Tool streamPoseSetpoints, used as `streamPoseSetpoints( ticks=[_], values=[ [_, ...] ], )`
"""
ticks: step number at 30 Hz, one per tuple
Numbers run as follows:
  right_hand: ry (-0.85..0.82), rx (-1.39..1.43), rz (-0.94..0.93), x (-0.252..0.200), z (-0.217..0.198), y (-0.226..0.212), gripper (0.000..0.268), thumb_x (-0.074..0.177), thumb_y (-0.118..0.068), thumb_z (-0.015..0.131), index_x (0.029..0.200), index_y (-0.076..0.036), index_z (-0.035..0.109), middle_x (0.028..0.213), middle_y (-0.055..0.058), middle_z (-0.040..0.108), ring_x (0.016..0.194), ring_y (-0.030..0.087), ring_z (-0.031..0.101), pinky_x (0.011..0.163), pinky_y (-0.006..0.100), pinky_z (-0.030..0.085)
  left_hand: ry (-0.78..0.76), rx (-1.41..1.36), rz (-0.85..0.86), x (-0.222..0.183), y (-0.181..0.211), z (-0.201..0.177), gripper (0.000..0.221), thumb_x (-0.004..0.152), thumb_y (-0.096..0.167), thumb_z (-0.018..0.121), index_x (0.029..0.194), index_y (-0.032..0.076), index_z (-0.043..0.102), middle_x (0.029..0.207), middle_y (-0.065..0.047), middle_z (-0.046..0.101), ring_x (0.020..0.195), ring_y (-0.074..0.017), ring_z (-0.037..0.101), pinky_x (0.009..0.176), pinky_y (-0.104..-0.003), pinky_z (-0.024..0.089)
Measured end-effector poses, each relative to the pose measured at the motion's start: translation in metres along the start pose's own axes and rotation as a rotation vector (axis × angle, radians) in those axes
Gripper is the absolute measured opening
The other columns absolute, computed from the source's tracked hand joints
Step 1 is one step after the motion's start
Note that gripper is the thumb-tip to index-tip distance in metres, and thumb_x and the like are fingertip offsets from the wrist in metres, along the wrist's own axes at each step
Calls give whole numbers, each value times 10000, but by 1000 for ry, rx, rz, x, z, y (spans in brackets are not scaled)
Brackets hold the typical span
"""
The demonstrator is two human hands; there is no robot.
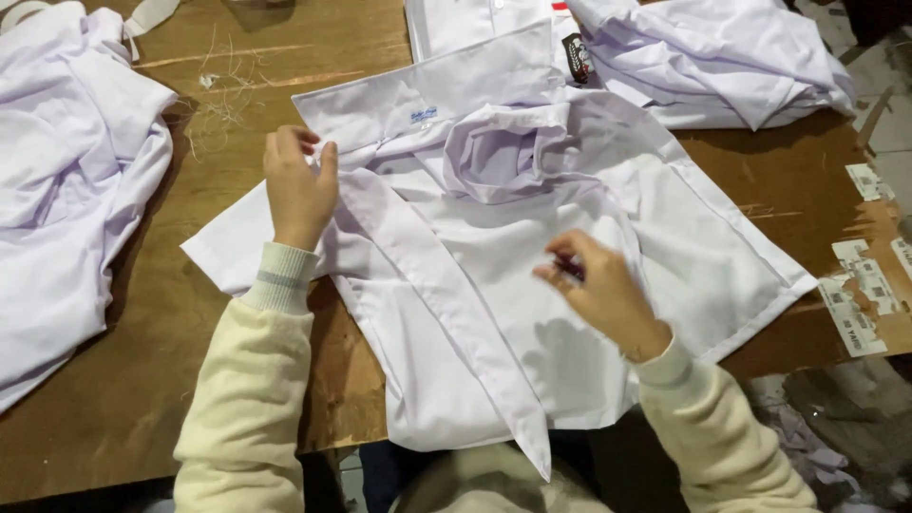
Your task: Trimming loose threads from a white shirt using thread snips at a garment factory workstation.
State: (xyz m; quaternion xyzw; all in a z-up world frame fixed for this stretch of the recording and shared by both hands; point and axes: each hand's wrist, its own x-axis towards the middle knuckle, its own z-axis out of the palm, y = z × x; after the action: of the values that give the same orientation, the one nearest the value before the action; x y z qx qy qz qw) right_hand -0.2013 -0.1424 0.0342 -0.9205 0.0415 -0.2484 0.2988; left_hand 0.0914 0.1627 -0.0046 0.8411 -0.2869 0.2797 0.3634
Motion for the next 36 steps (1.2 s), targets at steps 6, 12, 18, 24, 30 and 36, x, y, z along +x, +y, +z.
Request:
streamPoseSetpoints(
  ticks=[6, 12, 18, 24, 30, 36],
  values=[
    [-558, -11, 186, -42, 37, -44, 363, 849, -425, 809, 1021, -143, 659, 842, 125, 761, 859, 344, 770, 748, 456, 624, -200, -60, -642, 1, -20, 10, 554, 955, 516, 757, 1209, 133, 446, 922, -78, 670, 929, -346, 721, 840, -478, 545],
    [-619, -188, 257, -55, 41, -51, 334, 879, -450, 786, 889, -190, 578, 846, -67, 683, 760, 176, 648, 655, 372, 487, -188, -33, -604, -6, -27, 29, 456, 999, 456, 608, 767, 107, 429, 718, -89, 570, 704, -323, 528, 694, -452, 400],
    [-613, -150, 180, -65, 40, -45, 136, 899, -244, 666, 896, -182, 545, 798, -31, 643, 656, 208, 602, 576, 388, 464, -84, -52, -619, -8, -29, 39, 434, 1042, 467, 539, 832, 91, 484, 843, -166, 676, 822, -413, 601, 756, -497, 422],
    [-637, -167, 104, -83, 49, -37, 225, 850, -250, 697, 954, -190, 506, 850, 27, 654, 740, 309, 659, 595, 472, 487, -211, -4, -739, 2, -10, 29, 450, 1049, 532, 420, 1019, 101, 543, 1032, -206, 713, 977, -470, 630, 794, -566, 448],
    [-505, -49, -124, -94, 45, -64, 192, 899, -231, 689, 904, -161, 510, 765, -18, 639, 620, 221, 623, 509, 377, 476, -144, -114, -666, -3, -33, 37, 379, 1022, 453, 547, 899, 96, 576, 858, -141, 686, 823, -355, 609, 783, -455, 433],
    [-650, -149, 0, -104, 46, -73, 310, 944, -447, 713, 943, -197, 528, 851, -19, 640, 673, 237, 656, 547, 427, 514, -92, -260, -758, 0, -45, 36, 416, 946, 475, 702, 793, 109, 575, 755, 0, 590, 714, -166, 514, 681, -350, 423]
  ],
)
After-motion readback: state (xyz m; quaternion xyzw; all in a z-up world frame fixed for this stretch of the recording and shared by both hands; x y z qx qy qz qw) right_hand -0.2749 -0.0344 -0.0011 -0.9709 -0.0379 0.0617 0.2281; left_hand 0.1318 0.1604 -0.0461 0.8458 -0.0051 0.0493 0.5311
